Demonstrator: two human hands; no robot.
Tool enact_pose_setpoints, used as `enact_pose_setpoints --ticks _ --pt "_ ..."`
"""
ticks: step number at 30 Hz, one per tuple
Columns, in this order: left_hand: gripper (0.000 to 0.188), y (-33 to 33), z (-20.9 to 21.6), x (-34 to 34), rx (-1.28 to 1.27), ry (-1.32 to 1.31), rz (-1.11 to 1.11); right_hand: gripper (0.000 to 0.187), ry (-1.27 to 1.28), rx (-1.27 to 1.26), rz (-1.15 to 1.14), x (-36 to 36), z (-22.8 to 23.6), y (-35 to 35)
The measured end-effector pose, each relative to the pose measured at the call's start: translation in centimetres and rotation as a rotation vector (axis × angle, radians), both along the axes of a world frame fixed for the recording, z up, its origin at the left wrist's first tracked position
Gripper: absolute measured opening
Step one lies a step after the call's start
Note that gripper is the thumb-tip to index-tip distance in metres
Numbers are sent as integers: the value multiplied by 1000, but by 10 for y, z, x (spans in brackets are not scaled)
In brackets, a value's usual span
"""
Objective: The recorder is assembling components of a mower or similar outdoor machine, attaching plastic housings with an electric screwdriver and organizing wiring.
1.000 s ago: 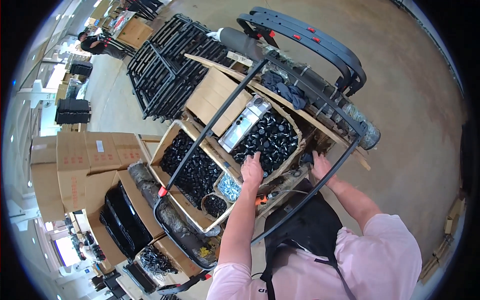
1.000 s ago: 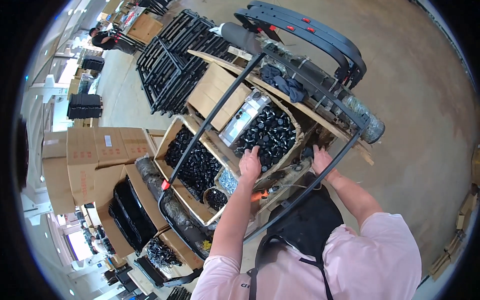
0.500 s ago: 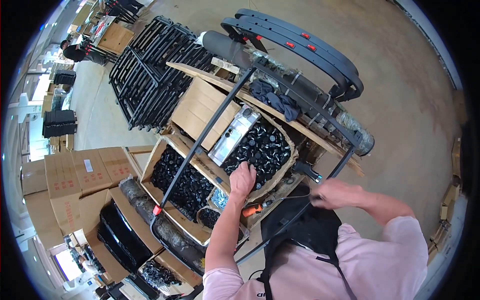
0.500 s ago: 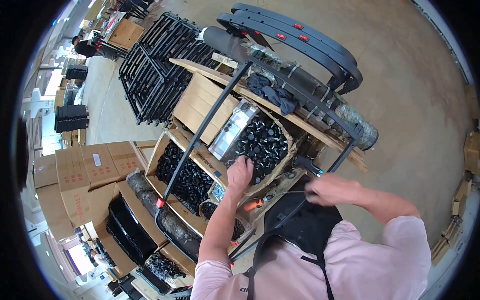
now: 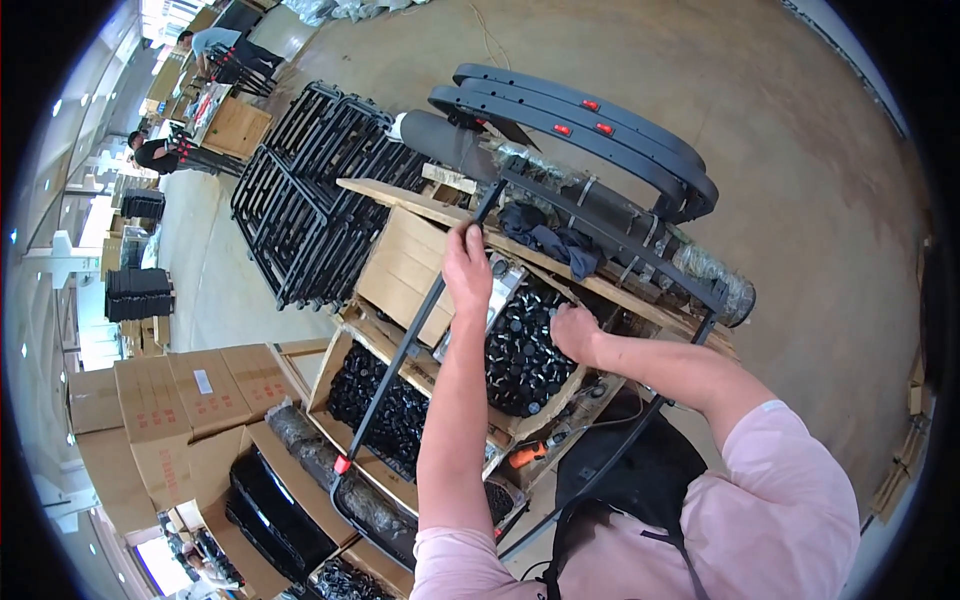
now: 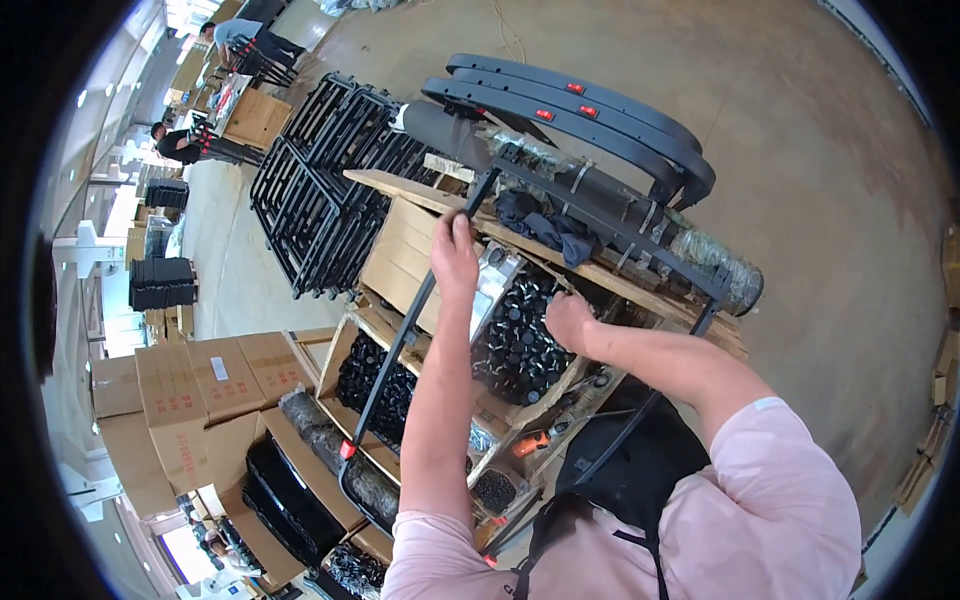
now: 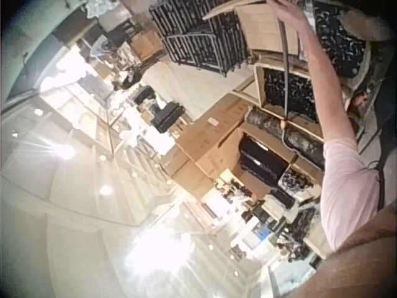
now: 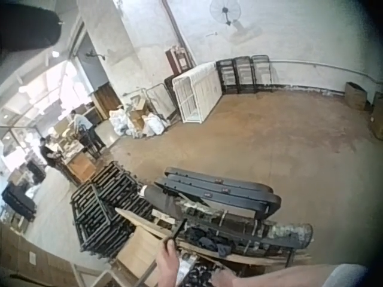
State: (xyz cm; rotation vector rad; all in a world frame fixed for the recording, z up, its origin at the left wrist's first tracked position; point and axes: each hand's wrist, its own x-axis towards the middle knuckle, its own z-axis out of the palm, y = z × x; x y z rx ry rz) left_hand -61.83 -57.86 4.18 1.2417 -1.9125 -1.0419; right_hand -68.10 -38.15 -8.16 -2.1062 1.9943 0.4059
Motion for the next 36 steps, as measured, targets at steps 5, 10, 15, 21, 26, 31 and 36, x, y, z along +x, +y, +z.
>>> enact_pose_setpoints --ticks 5,10,15,21,26,31,36 --pt "35 -40 -2 -59 -112 -40 13 22 -520 -99 -168 -21 5 21" --pt "35 -64 -27 -67 -123 -59 -37 28 -952 -66 -302 -56 92 51" --pt "31 -68 -38 -75 -102 -32 -110 37 -1139 -97 -430 -96 122 97" --pt "32 -69 -39 -73 -127 48 -263 27 -1132 -229 -567 -123 162 139" --pt "34 -80 -48 -65 -90 79 -365 28 -1043 -297 -732 -132 180 162" --pt "31 -67 -53 -85 -44 12 -290 31 -812 -346 -834 -151 175 196" --pt "33 -99 -70 -66 -113 139 -355 35 -710 -376 -963 -161 191 205"
